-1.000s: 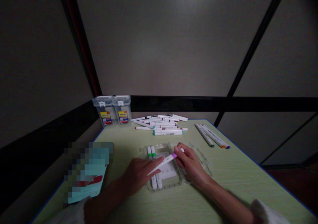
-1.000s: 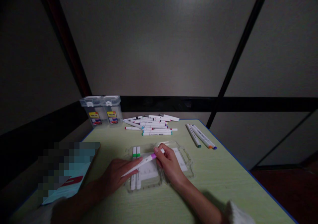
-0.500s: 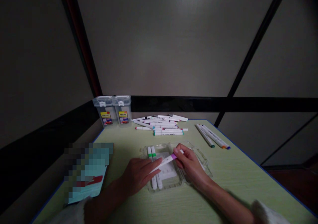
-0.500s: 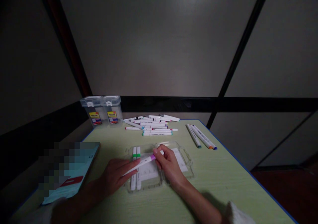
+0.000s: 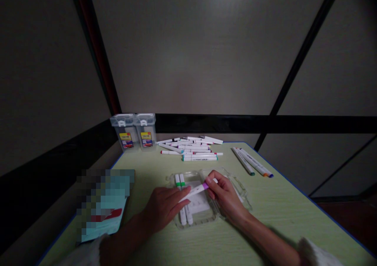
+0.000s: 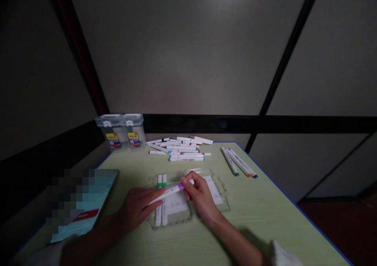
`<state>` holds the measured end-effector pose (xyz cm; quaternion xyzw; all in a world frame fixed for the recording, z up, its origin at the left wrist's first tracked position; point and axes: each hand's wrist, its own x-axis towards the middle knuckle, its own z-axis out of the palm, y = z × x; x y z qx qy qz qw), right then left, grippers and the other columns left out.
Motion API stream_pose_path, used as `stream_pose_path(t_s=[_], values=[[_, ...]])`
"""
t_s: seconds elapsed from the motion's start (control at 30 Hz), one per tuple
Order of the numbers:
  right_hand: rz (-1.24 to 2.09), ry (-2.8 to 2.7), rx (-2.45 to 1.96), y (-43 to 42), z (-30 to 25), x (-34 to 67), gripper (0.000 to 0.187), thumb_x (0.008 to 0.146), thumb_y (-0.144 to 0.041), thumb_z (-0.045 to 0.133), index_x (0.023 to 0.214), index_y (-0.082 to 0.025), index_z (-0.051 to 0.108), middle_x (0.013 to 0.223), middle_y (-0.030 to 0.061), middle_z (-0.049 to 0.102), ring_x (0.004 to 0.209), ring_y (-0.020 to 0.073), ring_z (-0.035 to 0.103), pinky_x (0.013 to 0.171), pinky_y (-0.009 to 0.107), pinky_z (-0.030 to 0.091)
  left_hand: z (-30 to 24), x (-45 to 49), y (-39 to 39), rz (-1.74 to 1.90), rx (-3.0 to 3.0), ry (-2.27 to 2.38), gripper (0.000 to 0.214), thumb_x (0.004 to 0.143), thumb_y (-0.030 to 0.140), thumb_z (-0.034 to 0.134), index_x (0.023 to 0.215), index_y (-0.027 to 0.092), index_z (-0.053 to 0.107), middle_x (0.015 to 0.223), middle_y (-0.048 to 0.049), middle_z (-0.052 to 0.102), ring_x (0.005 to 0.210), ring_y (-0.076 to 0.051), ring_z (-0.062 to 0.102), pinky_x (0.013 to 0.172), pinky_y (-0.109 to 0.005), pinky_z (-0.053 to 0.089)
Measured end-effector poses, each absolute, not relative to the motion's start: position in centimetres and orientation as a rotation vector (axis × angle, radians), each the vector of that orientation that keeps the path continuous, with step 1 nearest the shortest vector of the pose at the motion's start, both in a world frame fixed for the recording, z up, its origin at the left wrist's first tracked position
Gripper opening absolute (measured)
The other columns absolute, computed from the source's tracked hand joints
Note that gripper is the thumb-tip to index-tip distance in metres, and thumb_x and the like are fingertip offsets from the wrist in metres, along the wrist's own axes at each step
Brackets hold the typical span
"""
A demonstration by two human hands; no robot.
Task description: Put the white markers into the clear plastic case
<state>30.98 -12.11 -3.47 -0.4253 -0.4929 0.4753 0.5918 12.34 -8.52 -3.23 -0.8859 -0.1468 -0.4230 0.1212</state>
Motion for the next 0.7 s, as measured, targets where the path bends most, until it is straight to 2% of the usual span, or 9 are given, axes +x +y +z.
stream_pose_path(t_s=[0.43, 0.7], values=[[1.119, -1.191, -0.94, -12.08, -3.65, 31.02, 0.029, 0.075, -0.043, 0.055, 0.063, -0.018, 0.046, 0.044, -0.0071, 0.037, 0.042, 0.0075, 0.028, 0.044, 0.022, 0.02, -3.29, 12.37, -8.44, -1.372, -2.685, -0.544, 0.024, 0.084, 0.028, 0.042, 0.091, 0.015, 0.061, 0.067, -0.0038, 0.07, 0.051, -0.01, 0.063, 0.048, -0.017, 0.048], [1.114, -1.2, -0.905, -12.2, -3.64, 30.98, 0.024, 0.075, -0.042, 0.055, 0.072, -0.018, 0.05, 0.046, -0.0067, 0.039, 0.043, 0.0083, 0.031, 0.044, 0.022, 0.021, -3.65, 12.33, -8.18, -1.41, -2.689, -0.597, 0.024, 0.085, 0.029, 0.041, 0.088, 0.015, 0.061, 0.069, -0.0033, 0.071, 0.052, -0.01, 0.064, 0.05, -0.018, 0.048]])
